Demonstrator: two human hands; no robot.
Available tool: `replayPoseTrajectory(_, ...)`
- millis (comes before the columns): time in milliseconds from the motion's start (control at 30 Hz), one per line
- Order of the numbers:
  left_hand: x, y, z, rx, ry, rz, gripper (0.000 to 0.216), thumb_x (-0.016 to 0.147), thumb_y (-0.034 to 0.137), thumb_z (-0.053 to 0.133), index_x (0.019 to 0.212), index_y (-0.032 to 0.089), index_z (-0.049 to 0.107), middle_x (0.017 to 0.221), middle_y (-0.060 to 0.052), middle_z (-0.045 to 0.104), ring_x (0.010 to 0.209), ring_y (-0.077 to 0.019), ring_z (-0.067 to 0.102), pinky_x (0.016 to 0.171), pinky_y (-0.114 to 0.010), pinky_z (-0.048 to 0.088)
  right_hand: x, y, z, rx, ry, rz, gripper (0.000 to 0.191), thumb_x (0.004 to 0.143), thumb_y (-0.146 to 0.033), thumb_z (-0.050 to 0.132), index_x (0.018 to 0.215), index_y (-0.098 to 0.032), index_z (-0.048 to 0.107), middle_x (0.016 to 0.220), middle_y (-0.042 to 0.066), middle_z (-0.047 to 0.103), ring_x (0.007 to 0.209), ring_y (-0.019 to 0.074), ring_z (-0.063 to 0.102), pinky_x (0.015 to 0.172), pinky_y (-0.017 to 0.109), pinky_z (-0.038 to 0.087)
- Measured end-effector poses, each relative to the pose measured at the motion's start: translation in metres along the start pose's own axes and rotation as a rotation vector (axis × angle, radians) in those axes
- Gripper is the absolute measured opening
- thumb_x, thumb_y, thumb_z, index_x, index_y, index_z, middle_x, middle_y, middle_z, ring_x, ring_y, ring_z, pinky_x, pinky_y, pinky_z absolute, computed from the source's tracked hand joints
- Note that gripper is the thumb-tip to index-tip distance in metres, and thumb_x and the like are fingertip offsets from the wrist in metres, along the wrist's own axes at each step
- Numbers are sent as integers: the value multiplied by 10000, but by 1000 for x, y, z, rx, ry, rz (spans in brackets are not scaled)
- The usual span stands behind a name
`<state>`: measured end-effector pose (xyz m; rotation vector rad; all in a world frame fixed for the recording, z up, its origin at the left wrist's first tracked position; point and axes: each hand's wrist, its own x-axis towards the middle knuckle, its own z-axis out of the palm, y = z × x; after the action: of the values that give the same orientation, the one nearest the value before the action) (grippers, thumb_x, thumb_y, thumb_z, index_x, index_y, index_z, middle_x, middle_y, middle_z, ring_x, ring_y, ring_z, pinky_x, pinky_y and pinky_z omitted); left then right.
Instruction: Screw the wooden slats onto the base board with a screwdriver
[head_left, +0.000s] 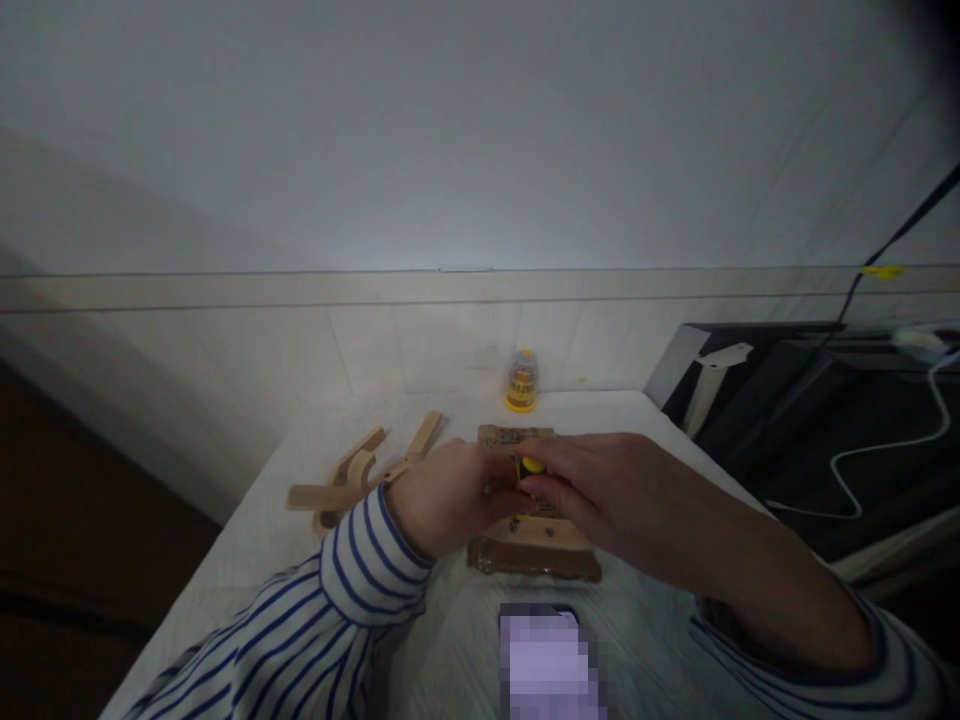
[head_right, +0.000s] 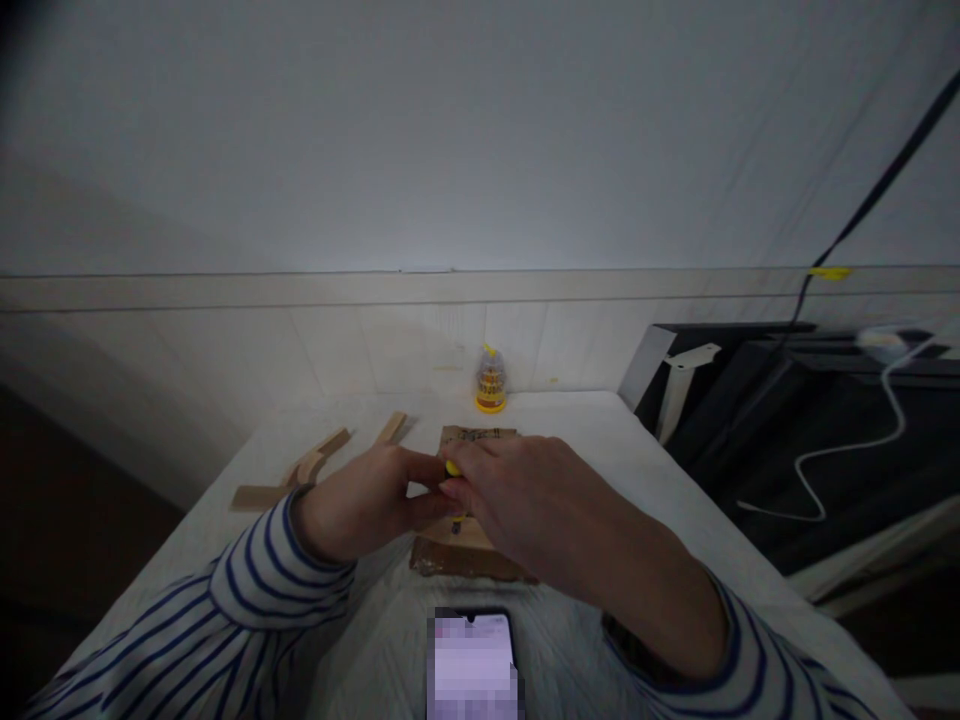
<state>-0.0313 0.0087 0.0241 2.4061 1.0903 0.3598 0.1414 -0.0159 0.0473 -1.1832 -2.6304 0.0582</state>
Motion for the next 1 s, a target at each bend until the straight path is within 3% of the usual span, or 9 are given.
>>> replayPoseTrajectory(133,-1,-1,3,32,89,-74,196,764,352,537,832,215,658,718,3,670,619,-132,580,538,-204,368,0,0,1,27,2,7,146,858,-244,422,931,-182,533,888,33,623,754,156,579,654,276,418)
replayPoseTrajectory(333,-3,4,3,79,175,-129,244,756,420,524,733,221,663,629,10,668,561,-137,589,509,-211,366,0,1,0,42,-8,24,162,849,-289,444,955,-204,533,847,20,619,742,162,576,645,285,423)
replayPoseTrajectory(600,-2,7,1,112,141,-111,266,778,417,508,757,208,672,695,-9,687,607,-142,606,557,-217,394,-2,6,-2,102,76,-52,293,859,-236,389,1133,-198,487,1043,55,601,911,167,557,760,306,420)
replayPoseTrajectory(1000,-3,3,1,25,93,-59,193,763,351,526,820,260,686,704,15,691,637,-147,609,558,-207,380,-2,4,-2,72,25,-94,208,856,-193,380,873,-200,587,791,27,635,694,144,574,599,261,409)
